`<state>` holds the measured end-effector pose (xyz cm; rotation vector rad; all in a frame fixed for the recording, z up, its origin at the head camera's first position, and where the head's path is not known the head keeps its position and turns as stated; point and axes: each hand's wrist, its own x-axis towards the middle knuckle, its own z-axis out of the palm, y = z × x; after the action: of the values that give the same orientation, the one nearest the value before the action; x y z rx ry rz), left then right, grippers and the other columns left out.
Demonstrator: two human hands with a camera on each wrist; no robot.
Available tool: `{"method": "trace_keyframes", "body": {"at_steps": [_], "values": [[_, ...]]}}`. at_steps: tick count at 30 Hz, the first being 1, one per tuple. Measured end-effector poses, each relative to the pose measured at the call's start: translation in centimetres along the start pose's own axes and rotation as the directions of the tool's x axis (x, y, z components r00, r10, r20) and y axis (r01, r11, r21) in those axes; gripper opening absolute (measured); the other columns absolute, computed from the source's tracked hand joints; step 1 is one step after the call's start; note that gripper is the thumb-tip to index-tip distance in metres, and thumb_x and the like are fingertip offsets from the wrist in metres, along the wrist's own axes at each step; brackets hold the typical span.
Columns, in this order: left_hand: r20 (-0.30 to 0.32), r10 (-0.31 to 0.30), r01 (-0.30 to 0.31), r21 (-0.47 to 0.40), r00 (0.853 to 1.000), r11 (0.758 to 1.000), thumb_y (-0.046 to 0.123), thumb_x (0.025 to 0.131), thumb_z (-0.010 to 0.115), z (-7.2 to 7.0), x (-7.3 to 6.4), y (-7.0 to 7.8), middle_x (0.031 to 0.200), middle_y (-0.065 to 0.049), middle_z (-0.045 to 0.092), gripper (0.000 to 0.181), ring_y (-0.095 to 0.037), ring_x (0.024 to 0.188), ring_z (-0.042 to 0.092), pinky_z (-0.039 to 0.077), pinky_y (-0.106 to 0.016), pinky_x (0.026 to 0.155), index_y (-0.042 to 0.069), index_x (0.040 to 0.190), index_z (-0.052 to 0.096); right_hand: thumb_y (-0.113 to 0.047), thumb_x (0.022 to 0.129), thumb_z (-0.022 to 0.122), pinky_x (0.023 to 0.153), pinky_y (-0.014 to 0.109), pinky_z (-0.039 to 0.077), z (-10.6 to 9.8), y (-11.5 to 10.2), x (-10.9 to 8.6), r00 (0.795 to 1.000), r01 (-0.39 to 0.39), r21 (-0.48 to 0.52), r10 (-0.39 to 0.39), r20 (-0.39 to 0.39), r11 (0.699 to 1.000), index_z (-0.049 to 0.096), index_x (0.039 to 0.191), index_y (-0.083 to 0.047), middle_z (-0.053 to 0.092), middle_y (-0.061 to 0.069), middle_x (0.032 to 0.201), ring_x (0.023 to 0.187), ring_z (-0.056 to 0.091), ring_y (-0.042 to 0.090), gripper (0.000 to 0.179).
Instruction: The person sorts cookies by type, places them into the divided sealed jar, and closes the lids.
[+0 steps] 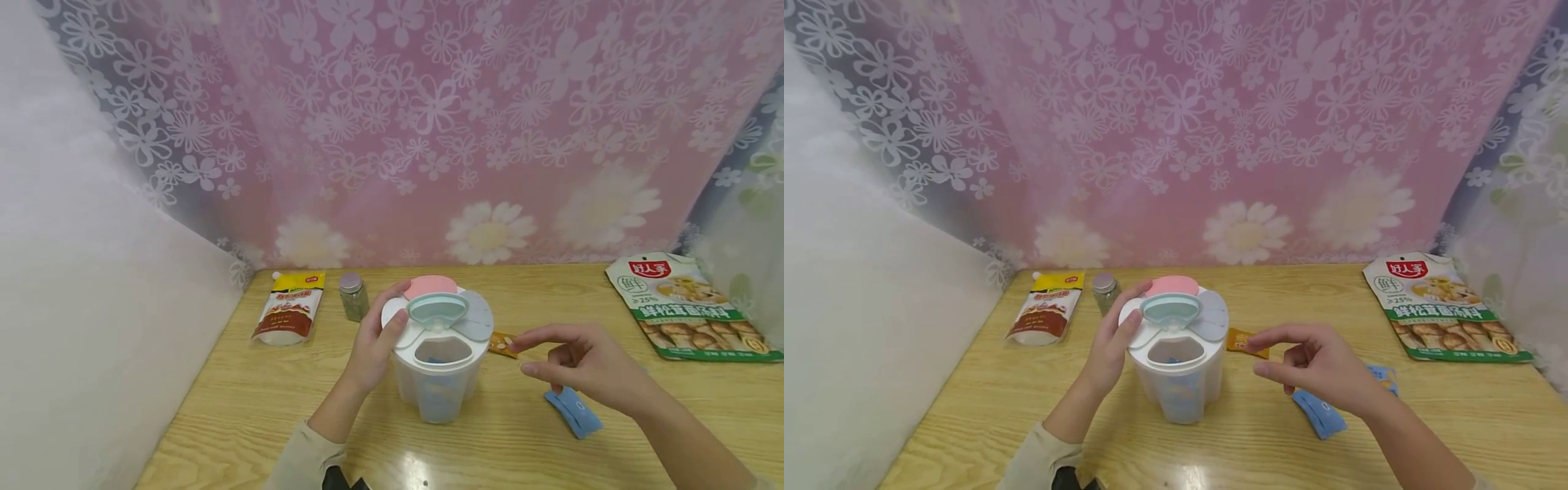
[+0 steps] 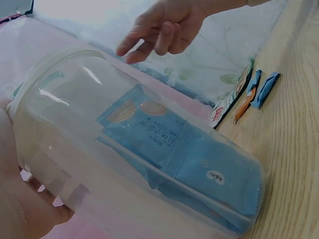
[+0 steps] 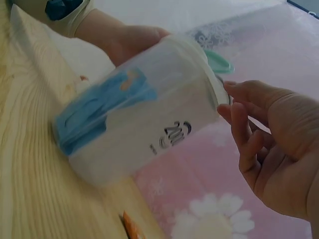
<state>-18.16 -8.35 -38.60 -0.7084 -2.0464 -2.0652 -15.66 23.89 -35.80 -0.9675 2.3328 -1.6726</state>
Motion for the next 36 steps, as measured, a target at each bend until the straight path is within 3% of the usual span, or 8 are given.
{"method": "trace_keyframes", "body": {"at_steps": [5, 10, 16, 22, 25, 29, 31, 36], "values": [[0.002, 0.002, -0.002, 0.000, 1.000, 1.000, 0.028, 0.105, 0.047, 0.0, 0.0, 0.1, 0.149, -0.018, 0.046, 0.048, -0.014, 0.120, 0.055, 0.049, -0.024, 0.099, 0.008, 0.148, 0.043, 0.007, 0.091, 0.065, 0.046, 0.031, 0.049, -0.8, 1.4, -1.1, 0.998, 0.004, 0.008, -0.004, 0.061, 1.000, 0.065, 0.125, 0.000, 0.072, -0.004, 0.114, 0.047, 0.047, 0.018, 0.035], [0.000, 0.013, -0.013, -0.002, 1.000, 1.000, 0.028, 0.105, 0.047, -0.1, 0.1, 0.2, 0.152, -0.016, 0.043, 0.048, -0.016, 0.123, 0.053, 0.048, -0.024, 0.100, 0.009, 0.148, 0.043, 0.009, 0.090, 0.064, 0.044, 0.029, 0.045, -1.6, 2.6, -2.1, 0.995, 0.007, 0.022, -0.009, 0.103, 1.000, 0.061, 0.131, -0.001, 0.070, -0.002, 0.092, 0.047, 0.044, 0.019, 0.042], [-0.004, 0.013, -0.013, 0.000, 1.000, 1.000, 0.030, 0.104, 0.048, -0.1, 0.2, 0.1, 0.151, -0.017, 0.044, 0.049, -0.015, 0.122, 0.053, 0.048, -0.024, 0.100, 0.007, 0.148, 0.043, 0.011, 0.091, 0.061, 0.042, 0.032, 0.041, -2.5, 4.4, -3.1, 0.990, -0.015, 0.063, 0.006, 0.141, 0.998, 0.056, 0.135, 0.003, 0.069, -0.001, 0.113, 0.049, 0.042, 0.023, 0.045], [0.006, 0.005, -0.005, -0.004, 1.000, 1.000, 0.032, 0.104, 0.048, -0.1, 0.1, 0.0, 0.149, -0.019, 0.045, 0.051, -0.014, 0.119, 0.054, 0.050, -0.024, 0.097, 0.007, 0.148, 0.043, 0.008, 0.092, 0.062, 0.040, 0.035, 0.038, -2.7, 5.9, -4.4, 0.987, -0.087, 0.069, 0.076, 0.143, 0.994, 0.055, 0.136, 0.004, 0.069, -0.001, 0.111, 0.049, 0.040, 0.025, 0.044], [0.003, 0.001, -0.001, -0.002, 1.000, 1.000, 0.031, 0.104, 0.048, -0.1, 0.1, 0.0, 0.148, -0.018, 0.045, 0.050, -0.014, 0.119, 0.054, 0.050, -0.024, 0.097, 0.008, 0.148, 0.043, 0.004, 0.092, 0.065, 0.040, 0.034, 0.037, -2.8, 6.5, -4.8, 0.984, -0.116, 0.045, 0.108, 0.144, 0.992, 0.056, 0.136, 0.000, 0.069, 0.000, 0.090, 0.048, 0.038, 0.025, 0.045], [0.002, -0.003, 0.003, -0.006, 1.000, 1.000, 0.030, 0.105, 0.048, -0.1, 0.0, 0.0, 0.146, -0.019, 0.047, 0.049, -0.013, 0.118, 0.055, 0.050, -0.024, 0.097, 0.008, 0.148, 0.043, 0.001, 0.092, 0.067, 0.041, 0.036, 0.033, -3.1, 7.4, -5.1, 0.974, -0.150, 0.044, 0.140, 0.177, 0.988, 0.054, 0.138, 0.000, 0.045, 0.008, 0.057, 0.048, 0.033, 0.026, 0.048], [0.004, -0.003, 0.004, -0.009, 1.000, 1.000, 0.030, 0.105, 0.047, -0.1, 0.0, 0.0, 0.146, -0.020, 0.047, 0.050, -0.012, 0.118, 0.056, 0.050, -0.024, 0.098, 0.008, 0.149, 0.042, 0.003, 0.091, 0.066, 0.041, 0.035, 0.035, -3.3, 8.1, -5.4, 0.969, -0.152, 0.059, 0.137, 0.204, 0.987, 0.050, 0.140, 0.002, 0.042, 0.013, 0.057, 0.048, 0.033, 0.027, 0.052], [0.009, -0.004, 0.004, -0.017, 1.000, 1.000, 0.030, 0.105, 0.048, -0.1, 0.0, 0.0, 0.142, -0.023, 0.050, 0.050, -0.010, 0.116, 0.057, 0.050, -0.024, 0.097, 0.007, 0.149, 0.042, 0.005, 0.091, 0.066, 0.042, 0.029, 0.041, -3.5, 9.6, -5.9, 0.959, -0.166, 0.076, 0.143, 0.244, 0.983, 0.043, 0.145, 0.004, 0.055, 0.017, 0.061, 0.048, 0.039, 0.029, 0.059]]}}
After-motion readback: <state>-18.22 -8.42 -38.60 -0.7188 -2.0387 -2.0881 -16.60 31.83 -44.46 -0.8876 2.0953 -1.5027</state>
